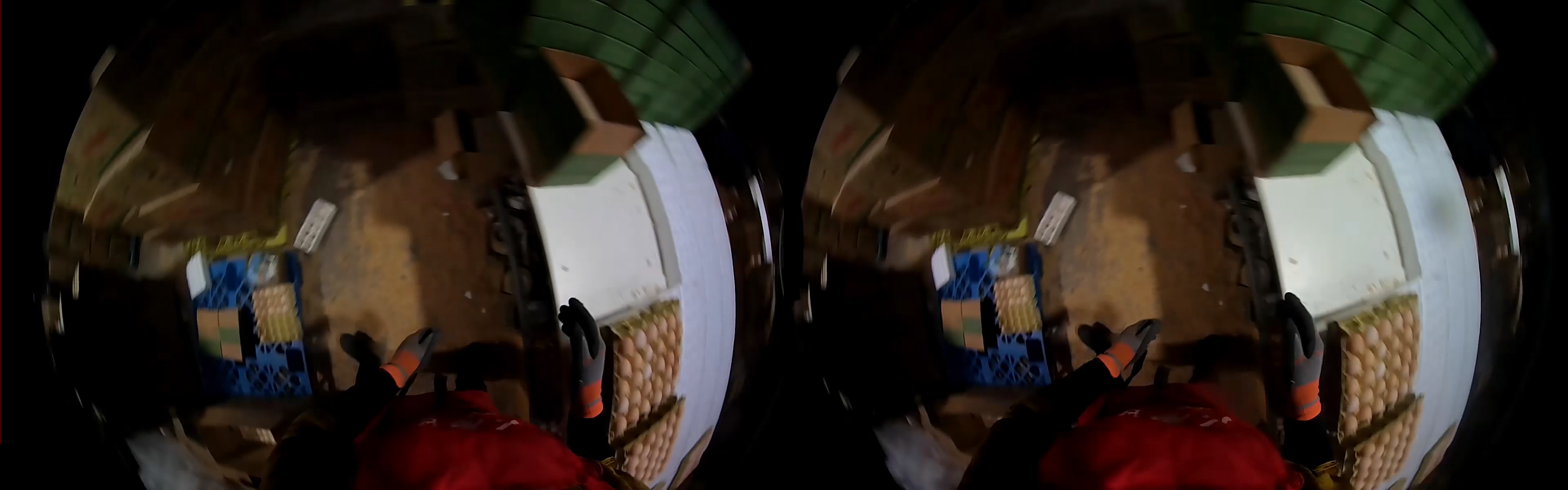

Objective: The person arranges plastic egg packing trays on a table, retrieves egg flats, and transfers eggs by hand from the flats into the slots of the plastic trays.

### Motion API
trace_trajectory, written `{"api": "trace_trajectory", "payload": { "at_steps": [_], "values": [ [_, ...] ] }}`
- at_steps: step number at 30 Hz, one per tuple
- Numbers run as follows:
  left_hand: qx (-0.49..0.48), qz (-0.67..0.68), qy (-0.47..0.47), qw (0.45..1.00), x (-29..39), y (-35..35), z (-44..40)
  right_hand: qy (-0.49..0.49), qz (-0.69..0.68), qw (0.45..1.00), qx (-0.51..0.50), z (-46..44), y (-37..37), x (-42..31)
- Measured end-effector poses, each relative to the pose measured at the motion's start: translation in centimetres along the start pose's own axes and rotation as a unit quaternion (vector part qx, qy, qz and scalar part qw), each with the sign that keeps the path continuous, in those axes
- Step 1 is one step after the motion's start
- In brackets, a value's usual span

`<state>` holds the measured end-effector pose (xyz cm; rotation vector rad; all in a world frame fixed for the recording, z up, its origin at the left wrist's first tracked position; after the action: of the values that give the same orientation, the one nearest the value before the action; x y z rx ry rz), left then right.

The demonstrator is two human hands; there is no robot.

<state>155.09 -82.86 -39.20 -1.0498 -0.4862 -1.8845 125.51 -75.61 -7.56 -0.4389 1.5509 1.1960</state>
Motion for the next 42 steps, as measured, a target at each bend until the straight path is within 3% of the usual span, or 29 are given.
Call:
{"api": "trace_trajectory", "payload": {
  "at_steps": [1, 3, 4, 5, 6, 7, 8, 10, 13, 15, 16, 18, 19, 21, 22, 23, 24, 26, 27, 29, 31, 33, 35, 37, 39, 40, 41, 42],
  "values": [
    [0.040, 0.065, 0.000, 0.997, -2.3, 4.6, 2.8, 0.046, 0.022, 0.998, -0.043, -1.0, -5.3, -0.8],
    [0.104, 0.184, -0.008, 0.977, -6.9, 14.2, 8.8, -0.067, -0.079, 0.974, -0.204, -1.5, -17.2, 0.8],
    [0.197, 0.123, -0.014, 0.973, -10.8, 19.1, 11.3, -0.013, -0.045, 0.960, -0.275, -1.2, -23.3, -0.1],
    [0.262, 0.161, 0.010, 0.952, -16.0, 23.7, 13.2, 0.015, -0.046, 0.941, -0.336, -0.5, -29.5, -0.7],
    [0.328, 0.200, 0.028, 0.923, -20.9, 28.4, 15.1, 0.007, -0.053, 0.926, -0.373, 1.0, -35.6, -0.9],
    [0.362, 0.332, 0.065, 0.869, -25.7, 31.7, 16.8, 0.056, 0.034, 0.901, -0.430, 1.8, -41.0, 1.6],
    [0.418, 0.363, 0.049, 0.831, -27.3, 34.9, 19.3, 0.051, 0.020, 0.879, -0.473, 3.2, -46.7, 2.4],
    [0.517, 0.385, 0.027, 0.764, -29.0, 40.7, 23.3, 0.091, 0.132, 0.821, -0.548, 4.9, -56.9, 2.5],
    [0.575, 0.441, 0.022, 0.689, -34.4, 46.2, 24.6, -0.056, 0.135, 0.785, -0.602, 6.0, -71.2, 7.1],
    [0.598, 0.462, 0.050, 0.653, -38.4, 48.7, 22.9, 0.088, 0.231, 0.752, -0.611, 4.9, -81.1, 12.1],
    [0.601, 0.477, 0.062, 0.638, -40.9, 49.6, 21.3, 0.107, 0.243, 0.752, -0.603, 3.7, -86.6, 17.8],
    [0.608, 0.504, 0.082, 0.608, -47.6, 51.2, 17.0, 0.127, 0.292, 0.746, -0.585, 2.0, -95.7, 22.0],
    [0.619, 0.536, 0.088, 0.567, -50.2, 52.0, 14.4, 0.124, 0.330, 0.739, -0.574, 1.6, -100.1, 21.8],
    [0.645, 0.428, 0.017, 0.633, -55.3, 55.2, 9.4, 0.147, 0.344, 0.788, -0.488, 0.1, -108.4, 26.8],
    [0.662, 0.383, -0.009, 0.645, -56.7, 57.3, 7.2, 0.113, 0.304, 0.820, -0.472, -0.4, -112.1, 29.3],
    [0.672, 0.339, -0.032, 0.658, -57.9, 59.0, 5.0, 0.075, 0.267, 0.850, -0.449, -0.9, -114.7, 31.7],
    [0.671, 0.337, -0.014, 0.660, -61.1, 59.4, 3.0, -0.102, 0.097, 0.884, -0.446, -0.6, -116.9, 34.0],
    [0.715, 0.494, -0.045, 0.492, -63.2, 60.5, -0.4, 0.021, 0.298, 0.829, -0.473, -0.1, -118.1, 32.2],
    [0.673, 0.536, -0.058, 0.506, -61.1, 62.2, 0.2, 0.084, 0.389, 0.786, -0.474, 0.2, -118.7, 31.2],
    [0.670, 0.480, -0.038, 0.566, -61.3, 63.8, -0.3, 0.113, 0.290, 0.808, -0.500, -0.6, -119.8, 32.6],
    [0.626, 0.557, -0.095, 0.538, -60.9, 65.0, 0.3, 0.052, 0.207, 0.791, -0.574, -0.5, -120.9, 34.2],
    [0.519, 0.611, -0.128, 0.584, -57.3, 66.7, 1.7, -0.034, 0.170, 0.740, -0.650, 0.2, -121.2, 32.6],
    [0.542, 0.593, -0.102, 0.586, -58.6, 66.5, 2.5, -0.048, 0.168, 0.703, -0.690, -0.3, -121.9, 37.0],
    [0.588, 0.476, -0.073, 0.650, -57.3, 66.9, 4.7, -0.035, 0.173, 0.652, -0.738, 1.5, -120.5, 33.0],
    [0.607, 0.431, -0.060, 0.665, -56.1, 66.6, 7.3, -0.054, 0.162, 0.648, -0.743, 3.0, -117.7, 25.4],
    [0.604, 0.420, -0.051, 0.676, -55.9, 66.1, 8.4, -0.137, 0.064, 0.662, -0.734, 4.0, -116.9, 25.9],
    [0.601, 0.193, -0.037, 0.775, -53.1, 65.7, 10.1, -0.177, 0.063, 0.664, -0.724, 4.4, -115.3, 23.6],
    [0.606, -0.051, -0.025, 0.793, -50.1, 65.0, 11.8, -0.205, 0.010, 0.654, -0.728, 4.8, -114.5, 23.7]
  ]
}}
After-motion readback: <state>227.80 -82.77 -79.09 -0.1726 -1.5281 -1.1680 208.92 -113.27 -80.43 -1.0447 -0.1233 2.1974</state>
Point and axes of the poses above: each hand's wrist, its own z-axis away from the middle knuckle, its own y-axis out of the back of the hand, x = y × z, the point moved 6 cm from there along -z, towards the middle knuckle, and after that the axes turned 12 degrees about z, right-handed, at the moved point
